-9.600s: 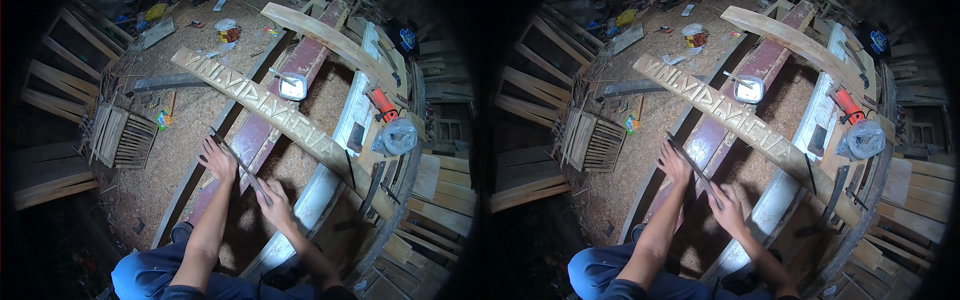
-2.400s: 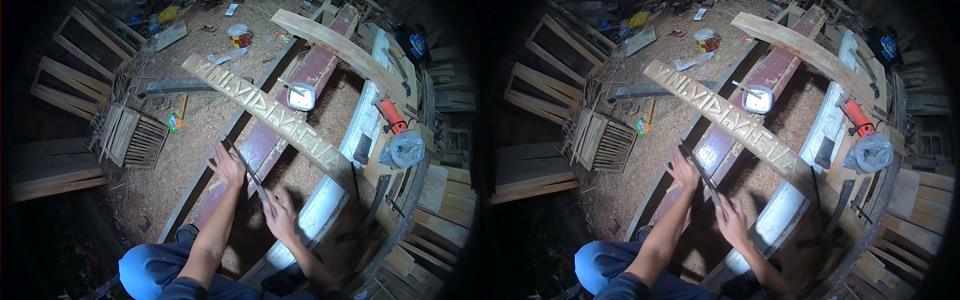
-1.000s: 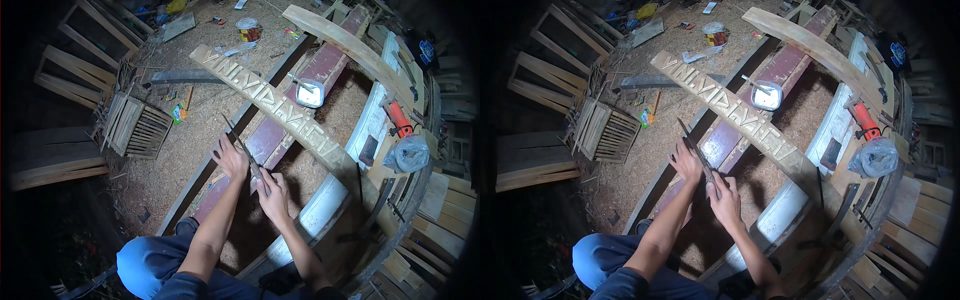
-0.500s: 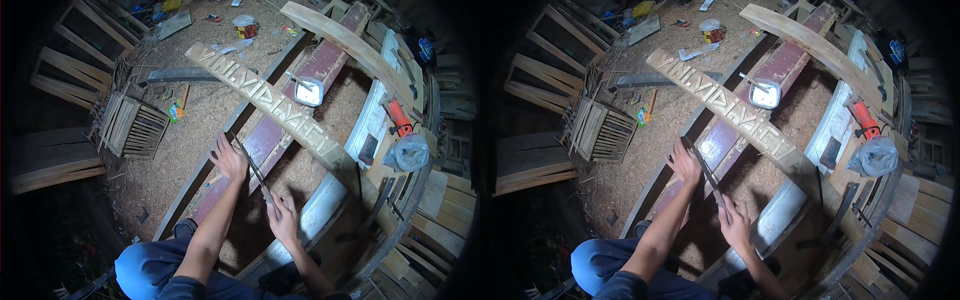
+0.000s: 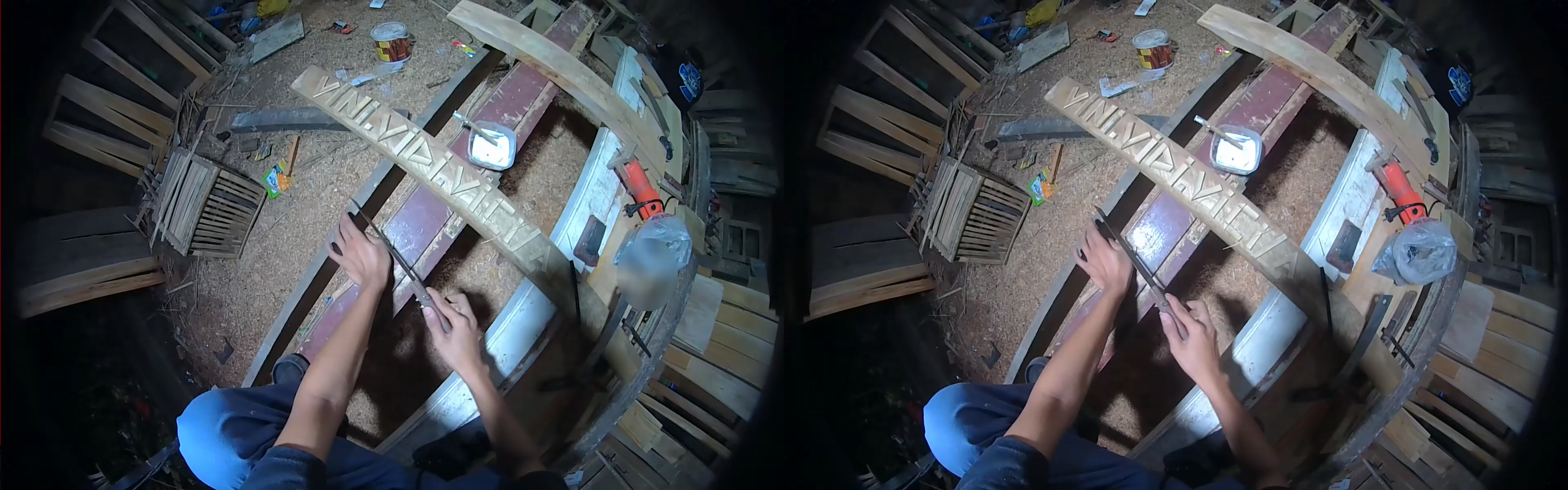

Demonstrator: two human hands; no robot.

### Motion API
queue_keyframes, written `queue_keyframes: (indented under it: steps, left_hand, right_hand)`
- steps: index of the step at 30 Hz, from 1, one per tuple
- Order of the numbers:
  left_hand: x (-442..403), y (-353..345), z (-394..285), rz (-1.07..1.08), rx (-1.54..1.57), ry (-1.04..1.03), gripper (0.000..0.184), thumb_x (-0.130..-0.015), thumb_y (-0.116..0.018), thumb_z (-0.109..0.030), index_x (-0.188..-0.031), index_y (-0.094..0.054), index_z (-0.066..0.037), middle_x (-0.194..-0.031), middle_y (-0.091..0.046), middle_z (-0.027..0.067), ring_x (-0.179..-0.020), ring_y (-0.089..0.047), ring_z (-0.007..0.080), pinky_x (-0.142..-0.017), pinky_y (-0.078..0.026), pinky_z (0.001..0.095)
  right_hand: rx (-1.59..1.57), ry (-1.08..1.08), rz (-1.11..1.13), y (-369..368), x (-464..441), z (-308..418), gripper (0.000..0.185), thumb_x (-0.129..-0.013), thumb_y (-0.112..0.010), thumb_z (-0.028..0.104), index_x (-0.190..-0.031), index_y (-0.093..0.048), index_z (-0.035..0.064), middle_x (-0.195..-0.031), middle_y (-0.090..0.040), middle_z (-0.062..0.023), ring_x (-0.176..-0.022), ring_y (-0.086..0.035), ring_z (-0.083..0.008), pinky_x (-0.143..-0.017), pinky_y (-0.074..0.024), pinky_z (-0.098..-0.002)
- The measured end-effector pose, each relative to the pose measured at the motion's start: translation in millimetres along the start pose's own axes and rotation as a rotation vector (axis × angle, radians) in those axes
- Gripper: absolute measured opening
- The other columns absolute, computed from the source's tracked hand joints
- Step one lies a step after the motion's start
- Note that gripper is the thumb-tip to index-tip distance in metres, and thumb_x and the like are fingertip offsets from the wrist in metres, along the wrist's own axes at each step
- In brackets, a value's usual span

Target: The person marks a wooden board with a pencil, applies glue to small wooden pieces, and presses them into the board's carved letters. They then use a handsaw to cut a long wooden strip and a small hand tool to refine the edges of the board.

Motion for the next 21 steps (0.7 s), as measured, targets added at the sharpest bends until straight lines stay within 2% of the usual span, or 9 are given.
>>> queue_keyframes:
  steps: [5,7,8,9,10,11,13,17,21]
  left_hand:
    - [-1.0,4.9,-5.7,0.021,0.035,-0.008,0.075,-0.086,-0.060,-0.013,-0.156,-0.037,0.001,-0.153,-0.050,0.0159,-0.149,-0.037,0.0296,-0.126,-0.011,0.0533]
    - [-2.8,4.1,1.0,0.009,0.022,0.049,0.074,-0.089,-0.061,-0.014,-0.157,-0.036,-0.002,-0.155,-0.049,0.0148,-0.149,-0.039,0.0300,-0.125,-0.015,0.0522]
    - [-4.1,-1.6,5.4,0.020,0.072,0.052,0.079,-0.084,-0.060,-0.010,-0.157,-0.033,0.003,-0.160,-0.043,0.0171,-0.152,-0.034,0.0317,-0.126,-0.009,0.0554]
    - [3.4,-3.7,5.8,0.027,0.074,0.065,0.079,-0.084,-0.060,-0.010,-0.157,-0.033,0.003,-0.160,-0.043,0.0171,-0.152,-0.034,0.0317,-0.126,-0.009,0.0554]
    - [4.4,-2.6,4.9,0.024,0.076,0.042,0.080,-0.084,-0.060,-0.010,-0.157,-0.033,0.003,-0.160,-0.043,0.0172,-0.152,-0.033,0.0314,-0.126,-0.009,0.0550]
    - [-3.4,-0.6,3.0,0.006,0.078,0.015,0.080,-0.083,-0.060,-0.010,-0.157,-0.033,0.003,-0.160,-0.042,0.0172,-0.152,-0.033,0.0312,-0.126,-0.009,0.0547]
    - [-1.4,1.2,-1.4,-0.020,0.074,-0.016,0.080,-0.081,-0.061,-0.007,-0.157,-0.034,0.003,-0.158,-0.045,0.0170,-0.152,-0.033,0.0304,-0.128,-0.009,0.0526]
    - [1.9,2.1,0.6,-0.002,0.116,0.018,0.080,-0.081,-0.061,-0.006,-0.156,-0.034,0.005,-0.156,-0.046,0.0181,-0.152,-0.034,0.0305,-0.127,-0.010,0.0532]
    - [-2.9,5.4,-0.7,0.000,0.116,0.040,0.082,-0.080,-0.061,-0.004,-0.156,-0.031,0.005,-0.156,-0.046,0.0196,-0.151,-0.035,0.0316,-0.127,-0.010,0.0543]
  right_hand:
    - [0.053,-0.008,0.003,7.3,7.1,14.3,0.034,-0.098,-0.071,0.020,-0.131,-0.072,0.0113,-0.103,-0.062,-0.0166,-0.091,-0.067,-0.0331,-0.076,-0.0553,-0.0411]
    - [-0.010,-0.081,0.021,-7.1,-6.6,9.2,0.035,-0.099,-0.070,0.022,-0.132,-0.071,0.0117,-0.106,-0.062,-0.0176,-0.093,-0.068,-0.0350,-0.078,-0.0549,-0.0414]
    - [0.021,-0.036,0.029,-5.6,-11.6,5.1,0.035,-0.099,-0.070,0.023,-0.133,-0.070,0.0118,-0.107,-0.062,-0.0179,-0.093,-0.067,-0.0356,-0.080,-0.0547,-0.0417]
    - [0.056,0.003,0.047,-0.8,-11.3,1.5,0.036,-0.099,-0.070,0.024,-0.133,-0.069,0.0118,-0.108,-0.062,-0.0182,-0.092,-0.067,-0.0362,-0.081,-0.0544,-0.0421]
    - [0.083,0.057,0.021,7.6,-7.7,5.1,0.036,-0.099,-0.070,0.025,-0.132,-0.070,0.0108,-0.108,-0.063,-0.0181,-0.093,-0.067,-0.0358,-0.082,-0.0538,-0.0428]
    - [0.030,-0.025,0.087,18.0,-1.4,2.6,0.035,-0.099,-0.070,0.024,-0.130,-0.071,0.0094,-0.106,-0.064,-0.0183,-0.094,-0.067,-0.0350,-0.082,-0.0536,-0.0428]
    - [-0.020,-0.016,0.069,20.3,5.1,-8.6,0.035,-0.099,-0.071,0.025,-0.129,-0.072,0.0079,-0.104,-0.064,-0.0183,-0.094,-0.066,-0.0343,-0.081,-0.0532,-0.0430]
    - [0.029,0.001,0.069,-18.0,-39.8,11.3,0.035,-0.100,-0.069,0.022,-0.131,-0.070,0.0080,-0.100,-0.061,-0.0172,-0.092,-0.065,-0.0363,-0.081,-0.0538,-0.0423]
    - [-0.007,0.034,0.058,11.2,-16.5,18.8,0.034,-0.098,-0.070,0.018,-0.131,-0.071,0.0085,-0.100,-0.062,-0.0172,-0.088,-0.066,-0.0346,-0.080,-0.0549,-0.0399]
Point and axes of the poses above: each hand's wrist, its own x-axis away from the middle knuckle, its own y-axis out of the back of the hand, z = x × y, the point moved 8 cm from there along -x, towards the middle knuckle
